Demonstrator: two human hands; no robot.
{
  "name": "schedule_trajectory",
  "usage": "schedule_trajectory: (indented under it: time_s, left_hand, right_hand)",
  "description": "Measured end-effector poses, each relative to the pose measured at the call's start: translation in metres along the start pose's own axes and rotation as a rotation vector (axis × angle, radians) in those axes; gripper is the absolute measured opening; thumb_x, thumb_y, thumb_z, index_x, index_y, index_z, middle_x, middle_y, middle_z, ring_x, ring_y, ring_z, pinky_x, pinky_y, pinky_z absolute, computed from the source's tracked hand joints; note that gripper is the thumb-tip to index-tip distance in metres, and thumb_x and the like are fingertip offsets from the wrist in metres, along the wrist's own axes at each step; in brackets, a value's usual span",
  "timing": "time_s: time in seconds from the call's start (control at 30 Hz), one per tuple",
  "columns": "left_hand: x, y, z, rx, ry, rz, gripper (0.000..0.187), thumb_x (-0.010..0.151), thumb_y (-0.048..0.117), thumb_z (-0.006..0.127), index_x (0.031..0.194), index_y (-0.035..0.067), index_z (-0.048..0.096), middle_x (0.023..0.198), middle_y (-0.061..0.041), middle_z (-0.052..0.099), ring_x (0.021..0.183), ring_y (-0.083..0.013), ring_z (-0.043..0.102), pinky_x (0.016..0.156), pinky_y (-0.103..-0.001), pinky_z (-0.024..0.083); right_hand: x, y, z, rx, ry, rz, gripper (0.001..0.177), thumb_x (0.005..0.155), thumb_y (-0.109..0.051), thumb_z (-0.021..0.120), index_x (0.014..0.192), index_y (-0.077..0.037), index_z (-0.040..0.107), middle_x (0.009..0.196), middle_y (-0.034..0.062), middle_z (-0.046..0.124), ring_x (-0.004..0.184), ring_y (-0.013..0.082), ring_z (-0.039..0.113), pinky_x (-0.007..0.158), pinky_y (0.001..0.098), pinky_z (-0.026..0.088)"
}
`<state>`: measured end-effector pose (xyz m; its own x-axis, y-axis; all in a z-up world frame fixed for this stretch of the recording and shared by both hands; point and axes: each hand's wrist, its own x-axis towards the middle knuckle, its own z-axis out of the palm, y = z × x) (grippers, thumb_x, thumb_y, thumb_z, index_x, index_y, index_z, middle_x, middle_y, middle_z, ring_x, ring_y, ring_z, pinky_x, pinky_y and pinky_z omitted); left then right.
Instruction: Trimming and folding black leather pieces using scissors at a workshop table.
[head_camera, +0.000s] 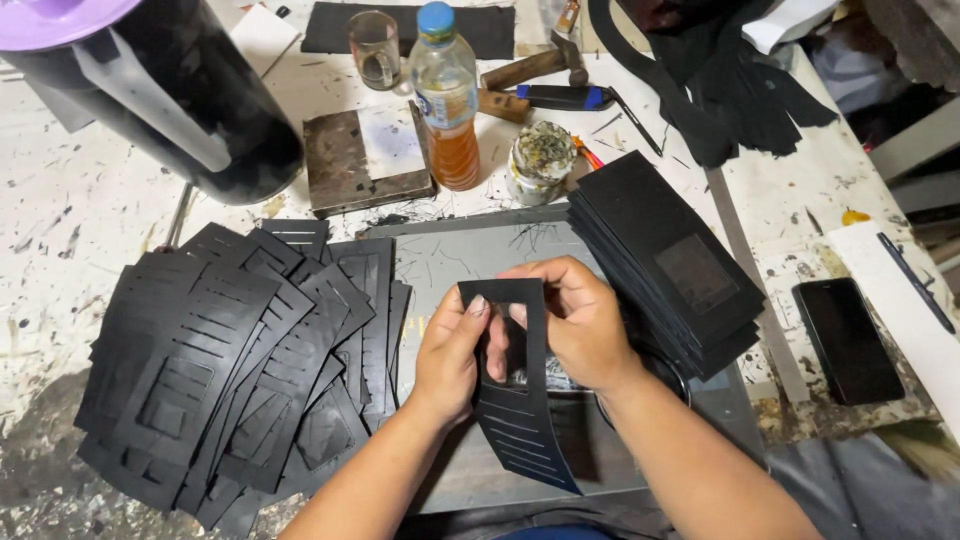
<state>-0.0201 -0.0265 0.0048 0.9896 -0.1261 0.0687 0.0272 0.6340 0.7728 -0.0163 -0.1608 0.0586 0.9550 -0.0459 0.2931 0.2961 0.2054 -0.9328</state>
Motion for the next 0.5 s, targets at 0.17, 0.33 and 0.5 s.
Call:
schedule_trajectory:
  time_s: [0.17,0.33,0.5]
  left_hand:
    - [-0.002,0.008,0.006,-0.001,0.028,-0.042,0.017,0.105,0.018,0.050,0.107,0.001,0.054,0.060,-0.016,0.058,0.033,-0.0170,0.054,0.032,-0.029,0.048]
    - [-0.003,0.015,0.011,-0.009,0.041,-0.121,0.017,0.105,0.015,0.049,0.107,-0.001,0.053,0.059,-0.015,0.056,0.034,-0.0177,0.055,0.032,-0.029,0.049]
    - [-0.004,0.017,0.013,-0.096,0.056,-0.157,0.018,0.107,0.016,0.049,0.103,-0.002,0.053,0.050,-0.014,0.052,0.030,-0.0203,0.054,0.031,-0.030,0.048]
  right_hand:
    - [-0.004,-0.004,0.004,0.009,-0.092,-0.008,0.022,0.087,0.008,0.071,0.099,0.000,0.054,0.083,0.0213,0.069,0.070,0.0264,0.068,0.060,0.0383,0.059]
    - [-0.005,0.008,-0.001,-0.024,-0.058,-0.019,0.020,0.090,0.009,0.066,0.096,-0.003,0.050,0.088,0.0186,0.065,0.054,0.0237,0.070,0.041,0.0390,0.063]
    - [-0.006,0.016,-0.001,-0.313,-0.003,-0.276,0.025,0.084,0.007,0.080,0.086,-0.003,0.058,0.081,0.0084,0.067,0.072,0.0128,0.059,0.064,0.0255,0.051]
